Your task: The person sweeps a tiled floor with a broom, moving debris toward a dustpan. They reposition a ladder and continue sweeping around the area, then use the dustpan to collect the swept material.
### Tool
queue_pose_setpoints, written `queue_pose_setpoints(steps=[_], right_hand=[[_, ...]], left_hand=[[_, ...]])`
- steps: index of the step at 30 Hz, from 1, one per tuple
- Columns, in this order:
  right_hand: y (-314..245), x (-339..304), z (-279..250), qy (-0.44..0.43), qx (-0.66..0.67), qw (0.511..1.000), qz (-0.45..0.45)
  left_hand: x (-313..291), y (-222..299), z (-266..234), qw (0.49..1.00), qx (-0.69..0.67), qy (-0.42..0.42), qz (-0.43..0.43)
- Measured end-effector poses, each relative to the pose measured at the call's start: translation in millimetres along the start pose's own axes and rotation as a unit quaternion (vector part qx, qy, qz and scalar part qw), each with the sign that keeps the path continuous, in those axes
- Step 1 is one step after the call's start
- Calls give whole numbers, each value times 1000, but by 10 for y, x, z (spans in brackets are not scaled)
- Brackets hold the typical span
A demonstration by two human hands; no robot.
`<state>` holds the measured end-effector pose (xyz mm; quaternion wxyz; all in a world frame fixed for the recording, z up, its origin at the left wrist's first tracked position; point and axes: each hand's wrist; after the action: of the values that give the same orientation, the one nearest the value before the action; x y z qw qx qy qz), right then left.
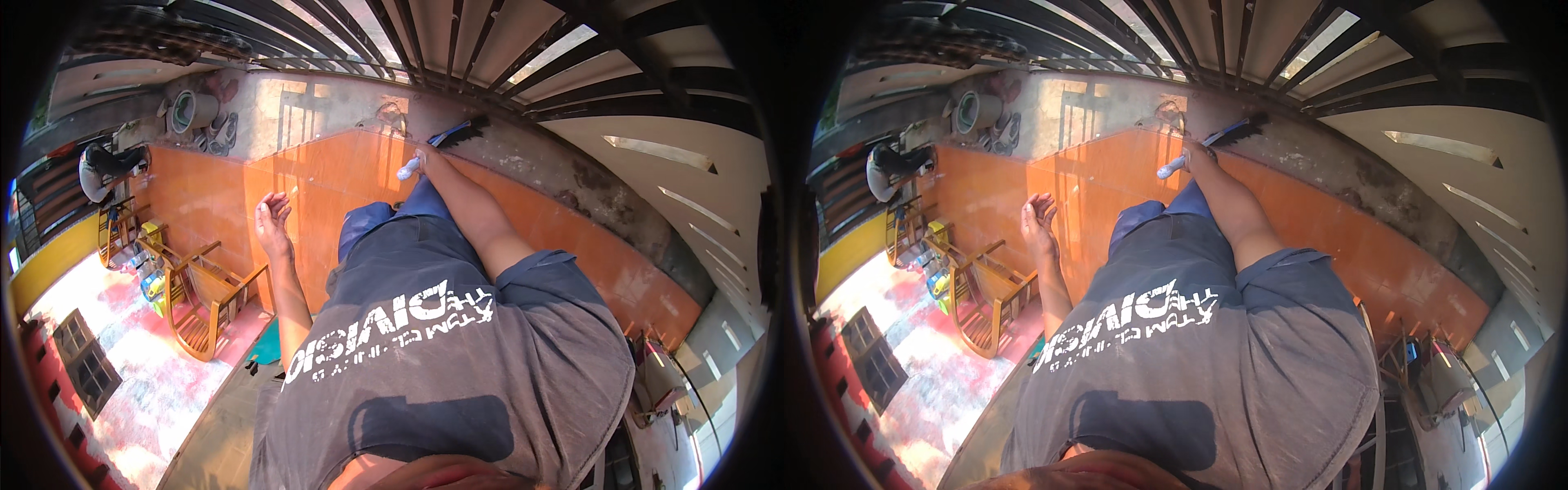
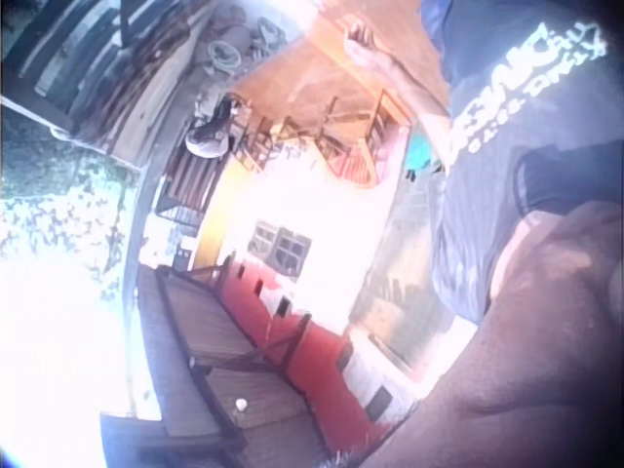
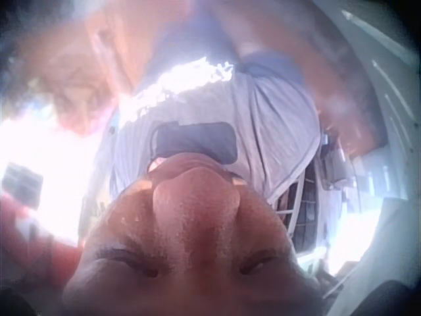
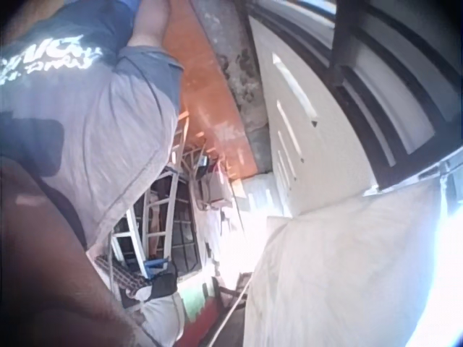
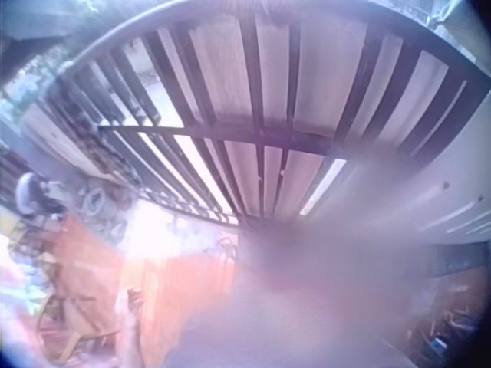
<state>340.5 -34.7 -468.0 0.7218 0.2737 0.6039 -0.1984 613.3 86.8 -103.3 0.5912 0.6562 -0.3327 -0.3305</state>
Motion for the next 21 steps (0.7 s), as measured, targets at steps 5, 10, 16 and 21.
queue_pose_setpoints(steps=[5,10,16,21], right_hand=[[-35,-580,-458,-27,-63,997,-20],[11,-949,-1127,120,8,990,-73],[-85,-287,-525,241,20,953,-180],[283,238,9,233,-92,955,-161]], left_hand=[[269,-128,-64,1000,-3,-16,-10],[653,-284,-244,999,-24,-23,-27],[1169,-336,-827,997,-12,-65,-30],[1643,-334,-1805,999,9,-45,-1]])
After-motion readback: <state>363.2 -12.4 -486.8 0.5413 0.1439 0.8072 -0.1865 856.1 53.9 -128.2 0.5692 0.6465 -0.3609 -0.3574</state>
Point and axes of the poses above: each hand's wrist, its own x-axis towards the middle knuckle, its own z-axis out of the palm, y = z × x, and after that the axes turned 13 degrees about z, right-handed
